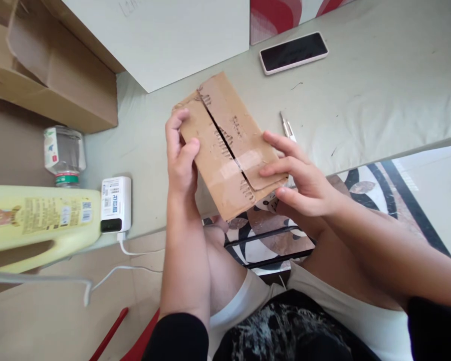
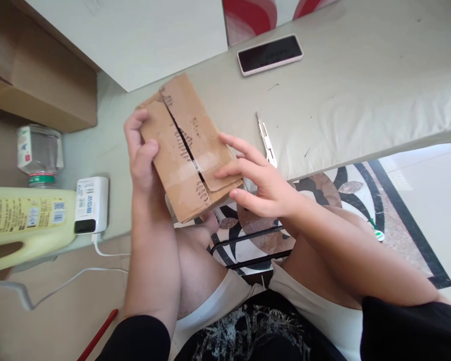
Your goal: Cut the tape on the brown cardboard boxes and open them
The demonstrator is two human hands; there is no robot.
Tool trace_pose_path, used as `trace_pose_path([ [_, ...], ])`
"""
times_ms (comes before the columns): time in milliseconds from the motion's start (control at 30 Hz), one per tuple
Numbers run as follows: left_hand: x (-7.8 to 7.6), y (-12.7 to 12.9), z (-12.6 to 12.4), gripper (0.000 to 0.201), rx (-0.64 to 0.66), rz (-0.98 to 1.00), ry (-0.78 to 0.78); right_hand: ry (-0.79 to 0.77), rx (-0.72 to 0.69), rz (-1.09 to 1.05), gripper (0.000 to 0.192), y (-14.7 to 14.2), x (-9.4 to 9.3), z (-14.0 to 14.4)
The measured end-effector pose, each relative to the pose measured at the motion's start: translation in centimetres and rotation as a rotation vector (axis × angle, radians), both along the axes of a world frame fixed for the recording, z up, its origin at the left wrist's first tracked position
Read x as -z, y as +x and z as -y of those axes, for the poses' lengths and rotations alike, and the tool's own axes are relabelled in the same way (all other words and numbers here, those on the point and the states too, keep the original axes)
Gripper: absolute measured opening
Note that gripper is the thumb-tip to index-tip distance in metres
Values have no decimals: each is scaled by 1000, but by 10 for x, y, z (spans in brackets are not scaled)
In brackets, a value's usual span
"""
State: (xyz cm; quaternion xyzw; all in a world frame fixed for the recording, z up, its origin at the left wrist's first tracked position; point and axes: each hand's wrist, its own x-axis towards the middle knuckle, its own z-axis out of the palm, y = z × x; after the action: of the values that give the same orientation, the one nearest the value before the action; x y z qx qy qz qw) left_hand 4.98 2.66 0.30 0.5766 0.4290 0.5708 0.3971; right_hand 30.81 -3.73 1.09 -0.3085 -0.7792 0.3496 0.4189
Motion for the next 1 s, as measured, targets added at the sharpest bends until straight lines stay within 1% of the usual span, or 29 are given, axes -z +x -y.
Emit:
trace_pose_path([
  [100, 5, -1, -3, 54, 46, 1, 68, 2, 80, 6, 33, -3, -2, 2],
  [167, 7, -3, -5, 54, 48, -7, 102, 28, 185, 5, 37, -3, -3, 1],
  [200, 8, -4, -6, 54, 44, -9, 118, 33, 273, 13, 37, -1, -2, -1],
  [267, 10, -5, -7, 54, 34, -14, 141, -14, 489, 91, 34, 3, 0, -7],
  [333, 11, -6, -7, 53, 25, -21, 145, -105, 667, 267, 34, 8, 6, -14],
  [367, 11, -6, -8, 53, 22, -25, 142, -148, 713, 383, 36, 10, 9, -18],
  [433, 11, -5, -8, 54, 14, -29, 138, -202, 718, 624, 42, 13, 13, -23],
  [500, 11, -4, -8, 55, 2, -30, 137, -229, 664, 821, 45, 13, 15, -25],
  [567, 10, -2, -7, 55, -8, -22, 137, -250, 613, 931, 42, 11, 12, -24],
  [633, 8, -1, -5, 55, -13, -6, 129, -267, 615, 949, 40, 9, 9, -23],
  [700, 5, 0, -2, 53, -23, -3, 99, -296, 633, 880, 39, 9, 6, -23],
  [767, 2, 2, 0, 52, -41, -9, 63, -363, 625, 724, 40, 10, 4, -24],
  [833, 0, 3, 1, 51, -59, -13, 37, -425, 592, 500, 40, 12, 3, -24],
  [900, -1, 3, 1, 51, -71, -13, 28, -437, 550, 253, 40, 13, 1, -22],
  [1000, 0, 4, 0, 51, -63, -6, 34, -473, 432, -120, 38, 13, -7, -19],
])
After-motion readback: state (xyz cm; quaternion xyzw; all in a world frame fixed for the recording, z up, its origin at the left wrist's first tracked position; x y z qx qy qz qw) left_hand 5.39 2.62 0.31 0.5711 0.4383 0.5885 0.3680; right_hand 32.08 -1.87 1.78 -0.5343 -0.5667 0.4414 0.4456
